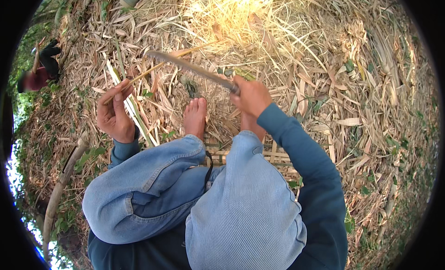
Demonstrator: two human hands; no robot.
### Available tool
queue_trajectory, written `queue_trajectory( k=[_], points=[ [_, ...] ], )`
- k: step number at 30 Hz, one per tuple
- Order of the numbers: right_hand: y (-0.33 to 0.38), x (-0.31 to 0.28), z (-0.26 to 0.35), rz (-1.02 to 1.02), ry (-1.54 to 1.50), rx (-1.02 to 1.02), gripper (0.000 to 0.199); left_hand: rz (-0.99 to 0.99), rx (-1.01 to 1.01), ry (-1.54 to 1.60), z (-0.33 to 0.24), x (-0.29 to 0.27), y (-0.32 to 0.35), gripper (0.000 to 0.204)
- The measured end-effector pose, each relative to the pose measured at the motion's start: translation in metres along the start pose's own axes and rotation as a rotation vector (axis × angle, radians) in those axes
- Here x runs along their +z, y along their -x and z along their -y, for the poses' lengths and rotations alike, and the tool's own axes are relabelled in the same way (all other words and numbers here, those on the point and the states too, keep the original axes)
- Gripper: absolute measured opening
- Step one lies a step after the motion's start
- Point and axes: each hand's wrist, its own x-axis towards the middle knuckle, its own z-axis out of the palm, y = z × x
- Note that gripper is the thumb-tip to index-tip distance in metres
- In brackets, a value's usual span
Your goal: The person sits on the ground in a bamboo grove and uses a large knife to shave thin strips from a bamboo stalk. They hold the stalk with their left hand and repeatedly scrape the blade along its length to produce fine shavings.
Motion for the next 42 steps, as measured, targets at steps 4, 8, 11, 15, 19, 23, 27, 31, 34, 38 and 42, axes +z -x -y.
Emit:
queue_trajectory(
  k=[4, 8, 11, 15, 19, 23, 27, 31, 34, 38, 42],
  points=[
    [-0.032, 0.001, -0.052, -0.045, 0.129, 0.169, 0.025, -0.011, -0.029, -0.011, -0.003, 0.000, 0.002, 0.014],
    [-0.011, -0.003, -0.035, 0.035, 0.114, 0.147, 0.029, -0.054, -0.083, -0.007, -0.004, 0.002, -0.003, 0.015],
    [-0.024, 0.006, -0.094, -0.041, 0.061, 0.209, 0.034, -0.035, -0.094, 0.044, -0.004, 0.003, -0.006, 0.014],
    [-0.003, -0.010, -0.037, -0.038, -0.157, 0.129, 0.034, 0.107, -0.008, 0.062, 0.003, -0.011, -0.001, 0.013],
    [0.023, -0.012, 0.021, 0.011, -0.215, -0.131, 0.028, 0.243, 0.107, 0.071, 0.002, -0.012, -0.003, 0.011],
    [0.002, 0.010, -0.007, -0.078, -0.148, -0.026, 0.024, 0.283, 0.132, 0.029, 0.003, -0.010, -0.002, 0.011],
    [-0.010, 0.000, -0.017, -0.048, -0.121, 0.017, 0.023, 0.185, 0.141, 0.071, 0.005, -0.005, 0.000, 0.013],
    [0.001, 0.011, -0.009, -0.062, -0.103, -0.033, 0.022, 0.064, 0.012, 0.058, 0.001, -0.001, 0.002, 0.014],
    [-0.029, 0.008, -0.045, -0.064, -0.095, 0.168, 0.022, 0.053, 0.009, 0.053, 0.001, 0.001, 0.002, 0.014],
    [-0.014, -0.014, -0.019, 0.052, 0.031, 0.096, 0.026, -0.016, -0.034, 0.025, -0.003, 0.004, 0.001, 0.016],
    [-0.023, -0.002, -0.049, 0.002, 0.067, 0.151, 0.028, -0.048, -0.075, 0.003, -0.004, 0.006, -0.004, 0.019]
  ],
)
